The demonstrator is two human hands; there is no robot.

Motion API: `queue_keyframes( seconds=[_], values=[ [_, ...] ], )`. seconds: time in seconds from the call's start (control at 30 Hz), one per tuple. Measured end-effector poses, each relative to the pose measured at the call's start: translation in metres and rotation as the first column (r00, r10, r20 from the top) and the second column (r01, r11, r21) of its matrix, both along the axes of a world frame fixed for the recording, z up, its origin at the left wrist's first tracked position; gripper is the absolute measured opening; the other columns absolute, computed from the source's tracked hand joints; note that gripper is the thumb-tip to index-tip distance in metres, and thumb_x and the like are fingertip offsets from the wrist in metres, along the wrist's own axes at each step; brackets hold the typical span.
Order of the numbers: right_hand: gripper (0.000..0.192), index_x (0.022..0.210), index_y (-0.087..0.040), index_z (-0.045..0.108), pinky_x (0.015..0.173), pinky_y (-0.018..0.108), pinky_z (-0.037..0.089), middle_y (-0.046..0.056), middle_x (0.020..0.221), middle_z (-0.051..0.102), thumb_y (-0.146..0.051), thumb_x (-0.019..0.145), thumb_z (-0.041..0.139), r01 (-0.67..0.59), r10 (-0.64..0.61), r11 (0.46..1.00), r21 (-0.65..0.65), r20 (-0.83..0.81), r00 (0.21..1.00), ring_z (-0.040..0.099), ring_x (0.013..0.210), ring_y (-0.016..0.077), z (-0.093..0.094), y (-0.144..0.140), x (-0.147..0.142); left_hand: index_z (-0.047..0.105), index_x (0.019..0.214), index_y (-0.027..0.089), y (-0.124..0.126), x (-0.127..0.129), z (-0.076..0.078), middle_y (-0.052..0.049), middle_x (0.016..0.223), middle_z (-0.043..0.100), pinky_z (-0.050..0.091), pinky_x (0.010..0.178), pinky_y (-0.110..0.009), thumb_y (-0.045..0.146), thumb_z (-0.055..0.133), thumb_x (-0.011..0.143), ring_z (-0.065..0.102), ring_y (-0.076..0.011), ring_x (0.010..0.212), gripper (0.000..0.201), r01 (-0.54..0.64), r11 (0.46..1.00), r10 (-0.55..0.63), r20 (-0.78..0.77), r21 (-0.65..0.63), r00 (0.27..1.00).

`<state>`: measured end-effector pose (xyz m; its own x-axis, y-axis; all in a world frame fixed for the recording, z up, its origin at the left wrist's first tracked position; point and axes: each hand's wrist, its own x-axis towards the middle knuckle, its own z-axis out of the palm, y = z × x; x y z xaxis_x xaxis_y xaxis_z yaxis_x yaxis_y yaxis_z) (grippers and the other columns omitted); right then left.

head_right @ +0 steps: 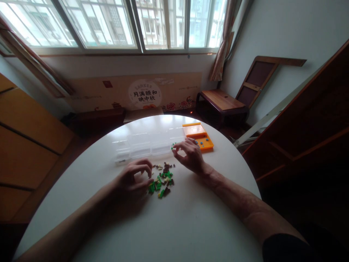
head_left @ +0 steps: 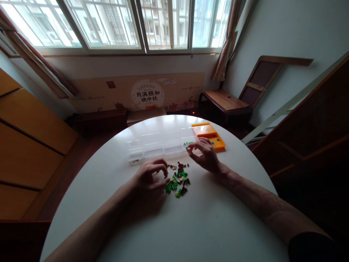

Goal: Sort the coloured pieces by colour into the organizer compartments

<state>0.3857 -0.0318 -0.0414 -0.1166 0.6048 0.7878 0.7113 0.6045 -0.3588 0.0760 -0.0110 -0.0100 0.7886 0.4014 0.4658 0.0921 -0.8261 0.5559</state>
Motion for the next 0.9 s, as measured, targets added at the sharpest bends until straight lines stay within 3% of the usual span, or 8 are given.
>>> queue_keyframes(
  seconds=[0.2, 0.43, 0.7, 0.9],
  values=[
    [0.011, 0.112, -0.025, 0.074, 0.107, 0.05, 0.048, 0.004, 0.093, 0.078, -0.027, 0.102, 0.07, 0.207, -0.207, 0.974, -0.089, 0.008, 0.978, 0.067, 0.091, 0.0277, -0.009, 0.009, 0.011, 0.072, 0.096, 0.023, 0.0, -0.005, 0.005, -0.009, 0.103, 0.071, 0.058, 0.078, -0.032, 0.042, 0.084, 0.087, 0.07, -0.0221, 0.087, 0.024, 0.039, 0.995, -0.025, -0.139, 0.097, 0.99],
    [0.009, 0.108, -0.023, 0.071, 0.1, 0.046, 0.049, 0.005, 0.094, 0.074, -0.026, 0.099, 0.069, 0.166, -0.162, 0.975, -0.145, 0.042, 0.986, 0.065, 0.092, 0.0277, -0.004, 0.004, 0.005, 0.068, 0.092, 0.024, -0.006, 0.001, 0.008, -0.007, 0.098, 0.069, 0.054, 0.07, -0.03, 0.046, 0.086, 0.084, 0.065, -0.0199, 0.08, 0.029, 0.068, 0.992, -0.049, -0.183, 0.102, 0.982],
    [0.009, 0.107, -0.022, 0.071, 0.096, 0.044, 0.049, 0.005, 0.093, 0.073, -0.024, 0.098, 0.068, 0.138, -0.138, 0.976, -0.171, 0.013, 0.99, 0.067, 0.093, 0.0276, -0.003, 0.003, 0.004, 0.069, 0.085, 0.024, -0.015, 0.003, 0.004, -0.004, 0.097, 0.072, 0.056, 0.075, -0.029, 0.025, 0.076, 0.092, 0.067, -0.0177, 0.081, 0.01, 0.015, 0.993, 0.007, -0.18, 0.121, 0.984],
    [0.008, 0.105, -0.022, 0.071, 0.098, 0.044, 0.049, 0.005, 0.093, 0.073, -0.024, 0.099, 0.067, 0.123, -0.121, 0.978, -0.171, 0.017, 0.992, 0.067, 0.093, 0.0272, -0.003, 0.003, 0.005, 0.073, 0.092, 0.024, -0.008, -0.001, 0.005, -0.006, 0.1, 0.073, 0.056, 0.075, -0.028, 0.025, 0.076, 0.09, 0.068, -0.018, 0.083, 0.004, 0.047, 0.995, -0.03, -0.192, 0.087, 0.981]
  ],
)
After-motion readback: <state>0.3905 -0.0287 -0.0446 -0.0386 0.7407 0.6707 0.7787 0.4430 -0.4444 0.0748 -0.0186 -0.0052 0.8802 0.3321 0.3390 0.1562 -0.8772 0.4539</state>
